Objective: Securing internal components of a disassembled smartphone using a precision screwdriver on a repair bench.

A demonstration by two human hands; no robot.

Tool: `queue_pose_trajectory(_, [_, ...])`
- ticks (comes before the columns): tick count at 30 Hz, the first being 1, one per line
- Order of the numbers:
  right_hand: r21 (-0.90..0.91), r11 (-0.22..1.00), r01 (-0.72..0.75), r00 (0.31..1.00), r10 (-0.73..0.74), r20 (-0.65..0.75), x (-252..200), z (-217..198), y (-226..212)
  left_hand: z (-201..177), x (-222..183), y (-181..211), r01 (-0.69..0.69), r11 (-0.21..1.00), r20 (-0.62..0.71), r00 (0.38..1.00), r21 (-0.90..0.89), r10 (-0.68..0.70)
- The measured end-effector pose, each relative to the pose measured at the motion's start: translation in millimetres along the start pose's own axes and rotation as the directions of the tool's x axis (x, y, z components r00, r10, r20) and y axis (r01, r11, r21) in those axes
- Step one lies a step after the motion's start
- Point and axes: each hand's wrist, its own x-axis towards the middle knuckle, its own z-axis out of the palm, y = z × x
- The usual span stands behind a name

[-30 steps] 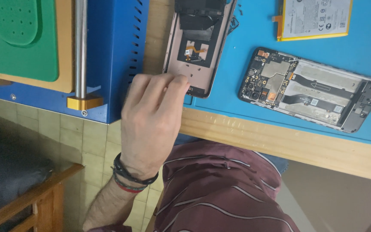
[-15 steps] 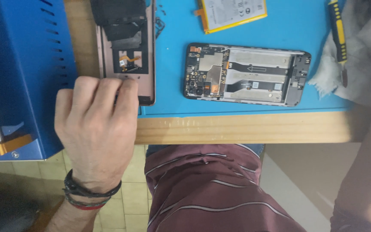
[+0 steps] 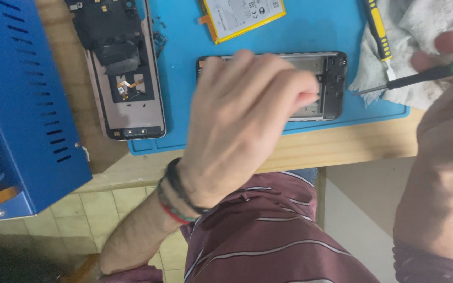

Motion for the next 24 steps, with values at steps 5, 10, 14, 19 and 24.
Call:
queue_pose_trajectory(5, [0.023, 0.993, 0.114, 0.983, -0.11, -0.145, -7, 54, -45, 38, 14, 5, -0.067, 0.998, -0.03, 0.997, 0.019, 0.068])
queue_pose_trajectory(10, [-0.001, 0.989, 0.147, 0.967, -0.144, -0.211, -9, 57, -40, 39, 15, 3, -0.003, 0.999, 0.048, 0.999, -0.046, 0.005])
queue_pose_trajectory(14, [-0.005, 0.992, 0.125, 0.966, -0.123, -0.228, -7, 56, -37, 43, 15, 3, 0.009, 0.999, 0.052, 0.999, -0.037, -0.007])
queue_pose_trajectory(19, [-0.019, 0.995, 0.095, 0.967, -0.097, -0.234, -6, 50, -28, 47, 16, 3, -0.008, 1.0, 0.032, 0.999, 0.01, 0.007])
queue_pose_trajectory(24, [-0.025, 0.994, 0.103, 0.968, -0.106, -0.23, -5, 53, -30, 50, 18, 2, -0.021, 1.0, -0.001, 1.0, 0.022, 0.022])
